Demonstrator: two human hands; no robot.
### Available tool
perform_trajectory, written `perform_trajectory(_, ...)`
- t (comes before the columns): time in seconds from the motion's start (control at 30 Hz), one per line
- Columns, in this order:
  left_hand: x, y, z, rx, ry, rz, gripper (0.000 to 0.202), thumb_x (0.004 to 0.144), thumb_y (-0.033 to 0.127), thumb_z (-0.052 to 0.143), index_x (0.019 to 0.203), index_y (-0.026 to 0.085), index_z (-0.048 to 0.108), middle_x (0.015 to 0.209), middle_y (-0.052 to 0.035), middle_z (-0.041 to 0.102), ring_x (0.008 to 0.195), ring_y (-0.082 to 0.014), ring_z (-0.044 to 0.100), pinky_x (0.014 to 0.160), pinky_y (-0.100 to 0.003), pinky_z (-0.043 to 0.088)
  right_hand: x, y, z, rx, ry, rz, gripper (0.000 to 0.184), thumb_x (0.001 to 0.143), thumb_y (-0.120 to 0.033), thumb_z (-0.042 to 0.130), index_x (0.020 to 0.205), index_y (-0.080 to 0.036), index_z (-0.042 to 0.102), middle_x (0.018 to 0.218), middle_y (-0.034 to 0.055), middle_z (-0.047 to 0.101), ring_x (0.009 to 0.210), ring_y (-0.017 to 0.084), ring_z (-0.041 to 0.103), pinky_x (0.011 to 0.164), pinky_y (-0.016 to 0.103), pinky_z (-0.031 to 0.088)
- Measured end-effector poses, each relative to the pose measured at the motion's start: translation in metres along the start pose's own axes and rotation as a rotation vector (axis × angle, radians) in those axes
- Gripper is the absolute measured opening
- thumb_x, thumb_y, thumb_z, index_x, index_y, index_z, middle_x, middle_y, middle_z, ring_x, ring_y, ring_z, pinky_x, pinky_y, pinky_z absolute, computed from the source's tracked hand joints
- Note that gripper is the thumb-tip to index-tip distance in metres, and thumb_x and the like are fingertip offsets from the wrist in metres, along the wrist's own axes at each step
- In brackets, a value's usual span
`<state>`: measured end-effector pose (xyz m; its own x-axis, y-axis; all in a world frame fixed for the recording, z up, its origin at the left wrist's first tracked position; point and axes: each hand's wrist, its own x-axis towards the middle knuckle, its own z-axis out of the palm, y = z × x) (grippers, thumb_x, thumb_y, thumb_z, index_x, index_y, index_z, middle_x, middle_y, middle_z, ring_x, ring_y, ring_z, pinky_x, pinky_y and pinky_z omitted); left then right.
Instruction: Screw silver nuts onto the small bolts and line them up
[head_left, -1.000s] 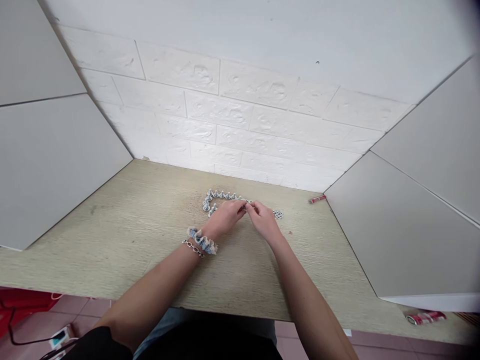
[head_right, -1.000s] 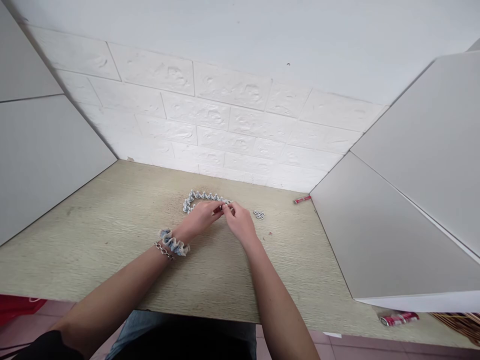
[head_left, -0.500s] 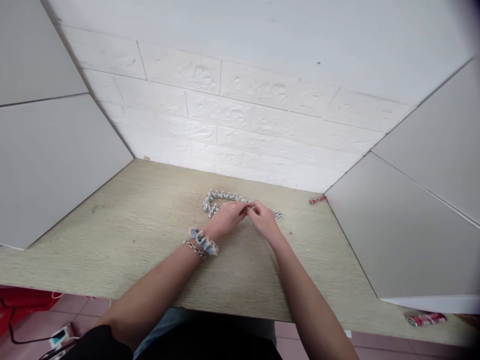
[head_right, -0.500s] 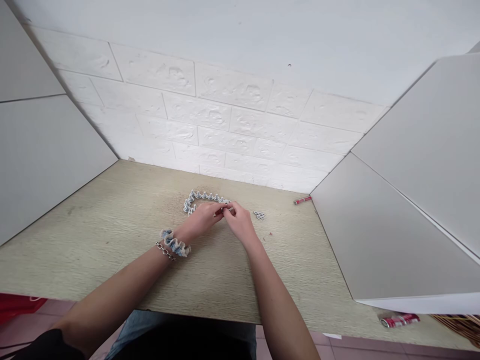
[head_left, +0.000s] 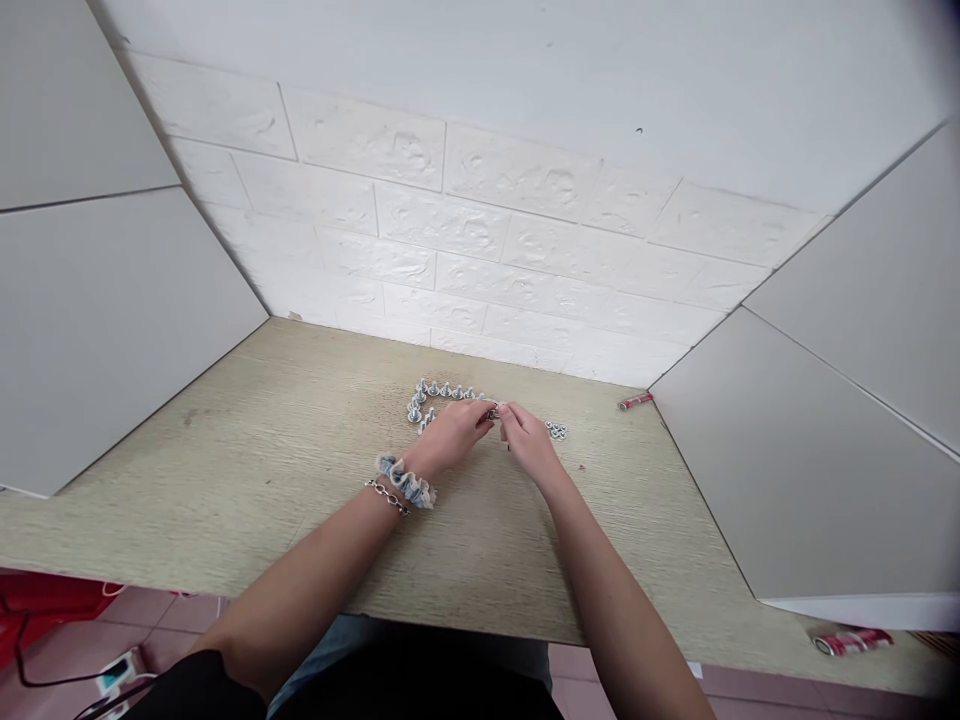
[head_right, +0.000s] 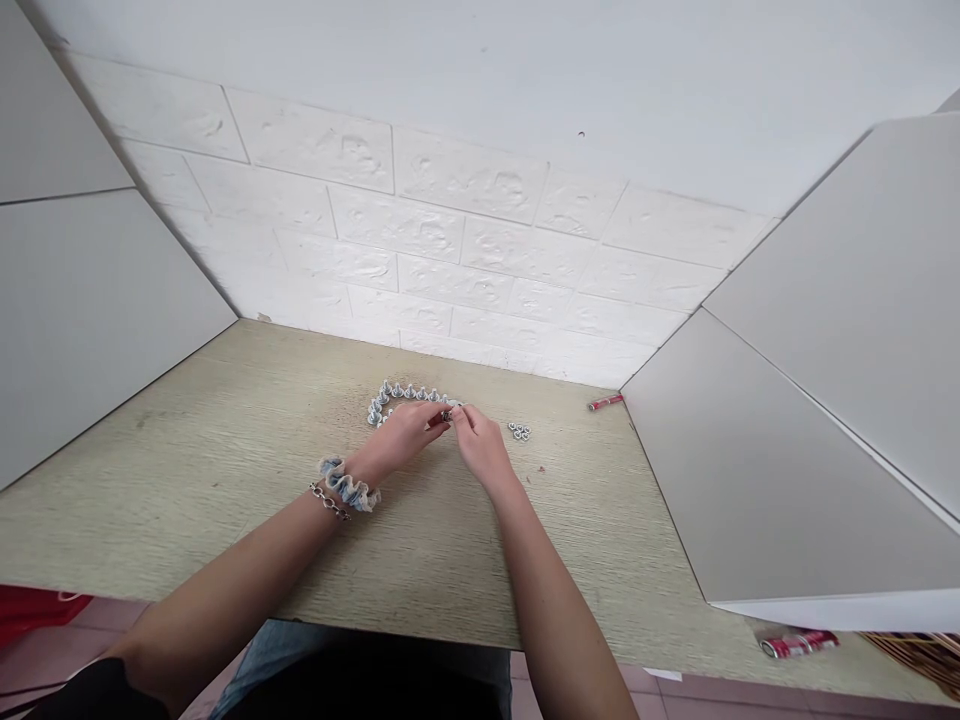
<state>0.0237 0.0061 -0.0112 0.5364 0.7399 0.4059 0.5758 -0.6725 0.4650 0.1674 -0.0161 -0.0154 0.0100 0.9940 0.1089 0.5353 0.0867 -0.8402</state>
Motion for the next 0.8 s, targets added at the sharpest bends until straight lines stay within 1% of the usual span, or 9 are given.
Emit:
perform_trajectory(0.07,-0.0004,0.0,0.0,0.004,0.003,-0.001,0.017,0.085,0.023,0.043,0.094,0.017,0.056,0.083,-0.0035,0.063,0.074,-0.0144,0.057,0.065,-0.024,0.041,-0.0003,-0.0009,0.0003,-0.003,-0.006,0.001,0.024,0.077,-0.042,0.041,0.078,-0.022,0.055,0.057,-0.0041,0.05,0.055,0.013,0.044,0.054,0.023,0.032)
perform_trajectory(0.13,-0.001,0.0001,0.0002,0.005,0.005,0.0,0.018,0.085,0.021,0.043,0.096,0.018,0.056,0.083,-0.0032,0.063,0.074,-0.0143,0.058,0.064,-0.023,0.041,-0.0004,-0.0018,0.0004,-0.013,-0.008,-0.004,0.019,0.074,-0.037,0.044,0.082,-0.023,0.055,0.055,-0.0052,0.049,0.053,0.012,0.043,0.053,0.023,0.031)
perform_trajectory(0.27,-0.0021,0.0001,0.0015,0.003,0.011,0.026,0.02,0.085,0.018,0.042,0.099,0.018,0.055,0.087,-0.0038,0.064,0.078,-0.0146,0.058,0.067,-0.024,0.041,-0.0002,-0.0025,0.0005,-0.029,-0.004,-0.027,0.021,0.073,-0.036,0.042,0.08,-0.022,0.056,0.054,-0.0051,0.047,0.052,0.012,0.042,0.052,0.023,0.031)
perform_trajectory(0.37,-0.0021,-0.0003,0.0027,0.005,0.017,0.042,0.019,0.085,0.019,0.042,0.099,0.017,0.055,0.087,-0.0044,0.063,0.078,-0.0143,0.058,0.069,-0.024,0.042,0.0002,-0.0017,0.0011,-0.033,0.001,-0.032,0.023,0.074,-0.037,0.041,0.076,-0.022,0.057,0.058,-0.0042,0.05,0.055,0.012,0.043,0.053,0.022,0.031)
perform_trajectory(0.5,-0.001,-0.0007,0.0021,0.017,0.007,0.032,0.017,0.086,0.024,0.042,0.092,0.016,0.055,0.083,-0.0049,0.063,0.075,-0.0147,0.057,0.067,-0.024,0.041,0.0003,-0.0002,0.0012,-0.041,0.003,-0.034,0.031,0.078,-0.044,0.037,0.069,-0.021,0.055,0.061,-0.0024,0.053,0.06,0.013,0.046,0.057,0.024,0.033)
perform_trajectory(0.6,-0.0003,-0.0008,-0.0005,0.004,-0.007,0.012,0.018,0.087,0.027,0.041,0.091,0.016,0.055,0.082,-0.0047,0.063,0.073,-0.0144,0.056,0.065,-0.024,0.041,-0.0001,0.0,0.0002,-0.051,0.008,-0.035,0.038,0.081,-0.049,0.032,0.068,-0.021,0.054,0.062,-0.001,0.055,0.063,0.015,0.048,0.059,0.025,0.033)
perform_trajectory(0.67,-0.0003,-0.0008,-0.0023,0.005,-0.011,-0.006,0.019,0.086,0.028,0.041,0.093,0.016,0.055,0.081,-0.0044,0.063,0.071,-0.0142,0.056,0.064,-0.024,0.041,-0.0004,-0.0006,-0.0004,-0.052,0.01,-0.02,0.037,0.081,-0.049,0.032,0.07,-0.021,0.053,0.06,-0.0017,0.053,0.061,0.015,0.048,0.058,0.025,0.033)
perform_trajectory(0.8,-0.0009,-0.0009,-0.0033,0.007,-0.001,-0.019,0.02,0.086,0.026,0.043,0.098,0.017,0.055,0.085,-0.0047,0.063,0.076,-0.0149,0.057,0.067,-0.025,0.042,-0.0004,-0.002,0.0002,-0.023,0.002,-0.009,0.023,0.077,-0.042,0.041,0.079,-0.022,0.054,0.057,-0.0044,0.05,0.055,0.013,0.045,0.054,0.023,0.032)
